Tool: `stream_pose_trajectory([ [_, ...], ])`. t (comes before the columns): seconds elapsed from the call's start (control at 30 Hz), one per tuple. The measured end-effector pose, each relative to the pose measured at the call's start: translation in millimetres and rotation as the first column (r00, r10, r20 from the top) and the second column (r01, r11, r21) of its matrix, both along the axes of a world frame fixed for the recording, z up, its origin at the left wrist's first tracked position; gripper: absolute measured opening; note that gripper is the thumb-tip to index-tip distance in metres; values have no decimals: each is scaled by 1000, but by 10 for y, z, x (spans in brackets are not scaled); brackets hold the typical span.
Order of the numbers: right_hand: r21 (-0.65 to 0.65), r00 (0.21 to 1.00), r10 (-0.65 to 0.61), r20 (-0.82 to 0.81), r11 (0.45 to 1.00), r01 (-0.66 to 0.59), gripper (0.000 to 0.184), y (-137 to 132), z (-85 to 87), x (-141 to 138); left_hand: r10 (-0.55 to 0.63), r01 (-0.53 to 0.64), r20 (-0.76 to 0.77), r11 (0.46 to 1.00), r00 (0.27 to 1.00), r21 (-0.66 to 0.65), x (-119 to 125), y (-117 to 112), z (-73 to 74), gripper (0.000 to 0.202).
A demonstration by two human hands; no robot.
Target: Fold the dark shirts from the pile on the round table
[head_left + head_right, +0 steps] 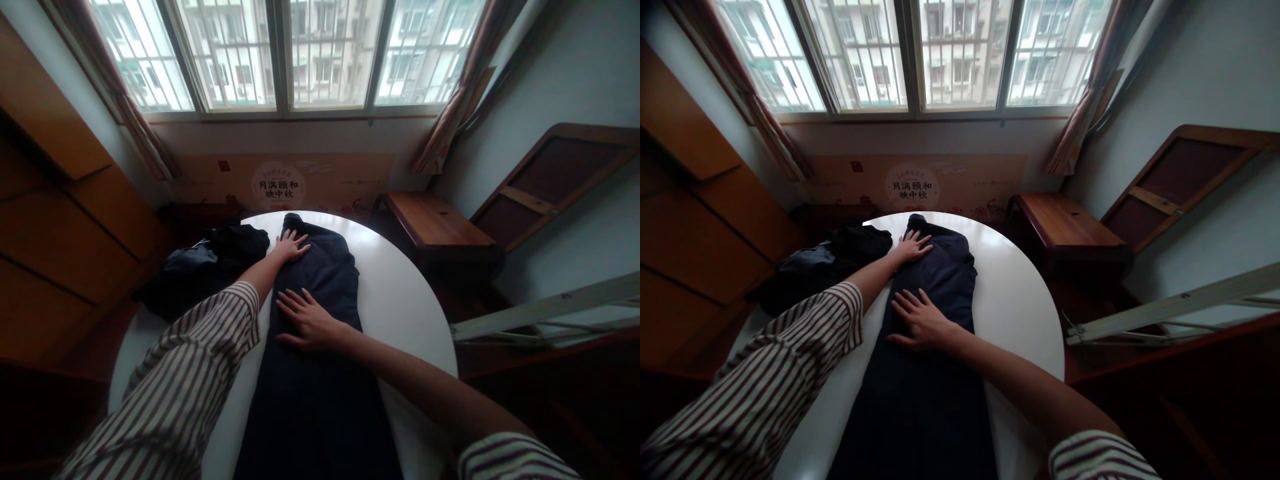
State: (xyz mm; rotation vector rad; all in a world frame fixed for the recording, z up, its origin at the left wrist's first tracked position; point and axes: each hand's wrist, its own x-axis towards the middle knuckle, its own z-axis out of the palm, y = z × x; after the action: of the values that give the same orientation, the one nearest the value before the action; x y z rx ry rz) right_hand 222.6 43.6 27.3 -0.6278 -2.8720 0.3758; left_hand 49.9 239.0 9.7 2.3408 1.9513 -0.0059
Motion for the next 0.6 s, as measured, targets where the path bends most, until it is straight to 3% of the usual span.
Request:
stream_pose_trajectory([
  [0.07, -88, 1000, 27, -2, 996, -27, 93, -328, 8, 82, -8, 8, 6, 1000, 1000, -9, -6, 19, -5, 71],
  [0.17, -172, 988, 152, -28, 973, -154, 92, -846, 69, 301, -13, 13, 16, 1000, 1000, -29, -15, 47, -8, 73],
  [0.27, -169, 929, 362, -74, 914, -369, 74, -1307, 75, 476, -9, 10, 27, 999, 1000, -50, -22, 72, -4, 74],
  [0.33, -137, 864, 493, -106, 853, -504, 58, -1457, 69, 504, -6, 8, 27, 998, 1000, -68, -23, 84, 4, 75],
  [0.4, -135, 823, 551, -140, 812, -567, 49, -1390, 111, 453, -5, 7, 24, 997, 1000, -81, -21, 89, 14, 76],
  [0.47, -144, 858, 487, -162, 849, -509, 46, -1092, 208, 351, -5, 6, 21, 996, 1000, -86, -17, 86, 24, 76],
  [0.53, -96, 945, 293, -141, 946, -308, 46, -631, 303, 249, -2, 4, 18, 996, 1000, -85, -13, 76, 30, 75],
  [0.6, -15, 994, 88, -62, 996, -89, 51, -139, 328, 195, -1, 2, 13, 997, 1000, -76, -10, 64, 31, 74],
])
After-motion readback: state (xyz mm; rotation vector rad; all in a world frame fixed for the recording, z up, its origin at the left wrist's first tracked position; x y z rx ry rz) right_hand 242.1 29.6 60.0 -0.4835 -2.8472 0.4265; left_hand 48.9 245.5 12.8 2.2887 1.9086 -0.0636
